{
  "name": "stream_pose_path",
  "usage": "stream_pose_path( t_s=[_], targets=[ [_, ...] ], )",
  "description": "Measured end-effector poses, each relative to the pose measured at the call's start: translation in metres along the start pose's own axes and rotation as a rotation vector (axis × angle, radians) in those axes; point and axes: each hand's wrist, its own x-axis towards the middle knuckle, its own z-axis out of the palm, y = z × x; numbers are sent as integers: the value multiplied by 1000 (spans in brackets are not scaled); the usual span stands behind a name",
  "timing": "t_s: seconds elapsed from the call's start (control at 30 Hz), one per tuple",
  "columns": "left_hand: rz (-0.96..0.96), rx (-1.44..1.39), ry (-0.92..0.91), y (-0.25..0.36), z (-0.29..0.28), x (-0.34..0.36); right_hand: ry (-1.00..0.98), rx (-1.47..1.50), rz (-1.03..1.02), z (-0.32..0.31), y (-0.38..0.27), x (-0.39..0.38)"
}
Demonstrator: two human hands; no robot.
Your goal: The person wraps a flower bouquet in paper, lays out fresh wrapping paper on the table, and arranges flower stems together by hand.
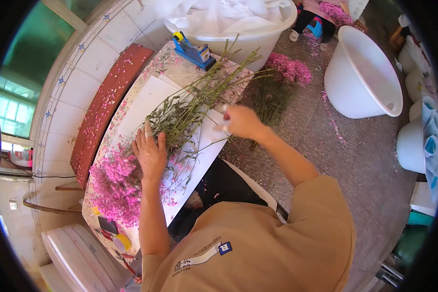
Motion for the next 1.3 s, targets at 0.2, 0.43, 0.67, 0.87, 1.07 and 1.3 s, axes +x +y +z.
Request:
stream_pose_path(
  t_s=[0.2,0.43,0.67,0.87,1.07,1.3],
  targets=[
    [27,-12,30,3,1,2,191,333,1,37,8,-4],
    [-16,-34,21,6,-11,-4,368,-312,-411,-35,-16,45],
    [-25,2,17,12,-7,4,287,5,-559,-9,39,116],
    [6,143,-53,4,22,-10,199,283,-353,-7,62,97],
    [6,179,-53,5,28,-19,93,-168,-479,-31,27,44],
    [17,167,-51,11,29,-13,-113,-521,-486,8,32,-10]
  ],
)
